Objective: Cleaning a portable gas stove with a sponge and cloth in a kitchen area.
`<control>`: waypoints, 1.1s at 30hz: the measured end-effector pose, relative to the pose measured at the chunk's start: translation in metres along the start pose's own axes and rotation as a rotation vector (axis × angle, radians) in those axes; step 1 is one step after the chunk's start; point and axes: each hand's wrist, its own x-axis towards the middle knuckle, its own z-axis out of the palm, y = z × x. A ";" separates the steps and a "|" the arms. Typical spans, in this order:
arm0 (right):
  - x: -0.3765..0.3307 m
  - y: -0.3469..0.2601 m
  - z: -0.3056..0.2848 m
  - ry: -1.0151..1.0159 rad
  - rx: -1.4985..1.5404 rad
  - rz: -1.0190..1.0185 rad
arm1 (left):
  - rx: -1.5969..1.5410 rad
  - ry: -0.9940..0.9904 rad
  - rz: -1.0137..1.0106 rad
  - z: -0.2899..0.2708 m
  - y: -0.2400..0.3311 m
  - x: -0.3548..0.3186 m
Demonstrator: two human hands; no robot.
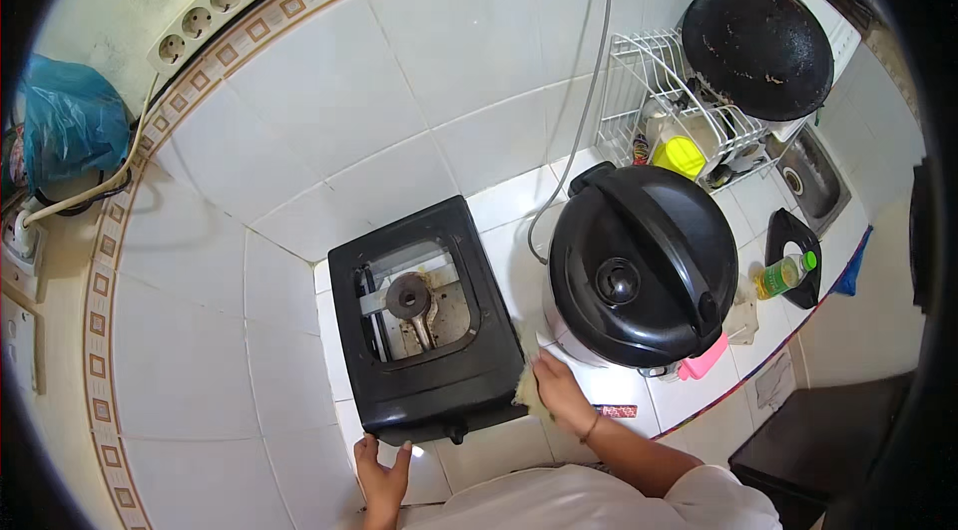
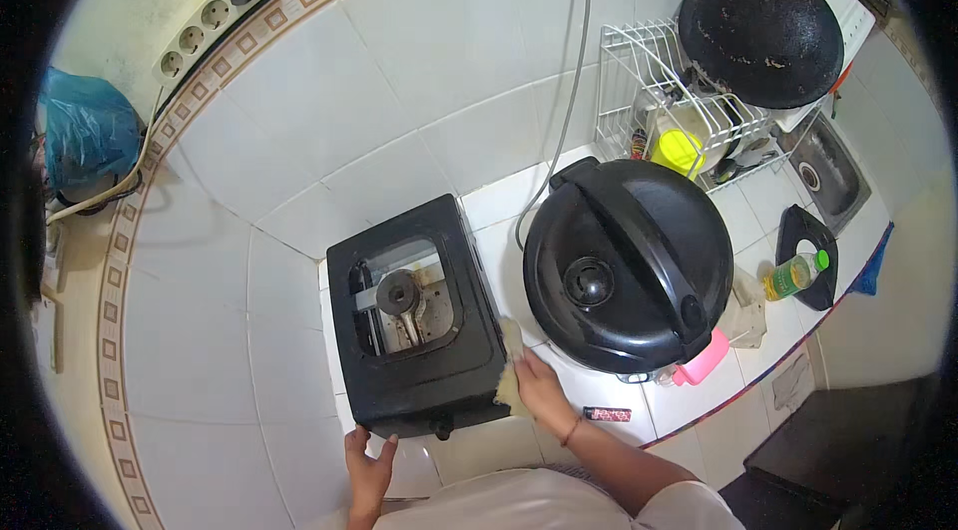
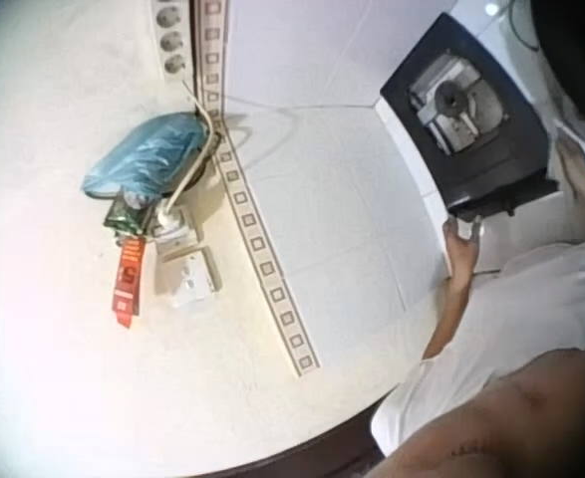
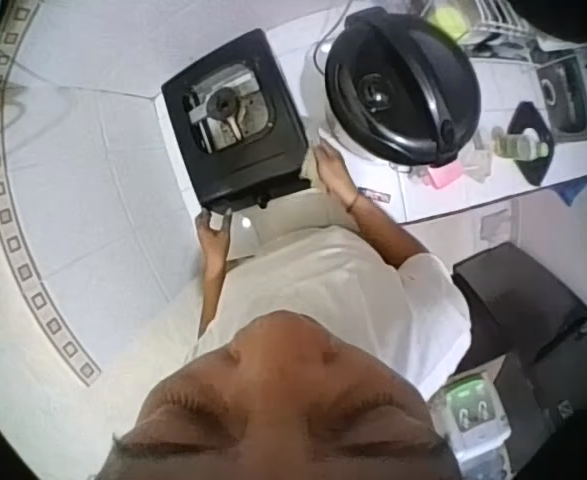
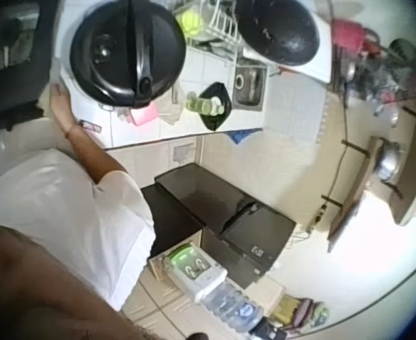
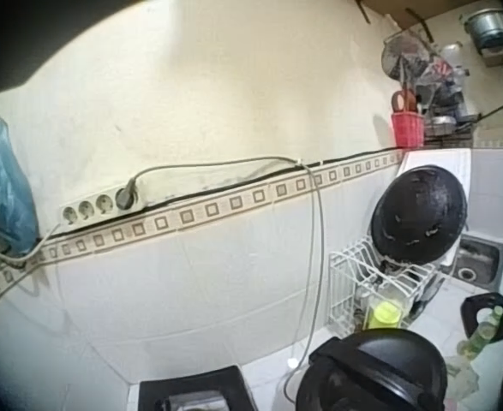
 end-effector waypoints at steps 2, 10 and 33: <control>0.037 -0.015 0.004 -0.069 0.019 0.026 | 0.020 -0.015 0.008 0.000 -0.005 0.001; 0.183 -0.088 0.055 0.032 0.252 0.013 | 0.079 -0.024 0.000 0.000 -0.009 -0.002; -0.013 -0.056 0.044 0.122 -1.283 -0.824 | 0.014 0.030 0.018 0.005 -0.018 -0.003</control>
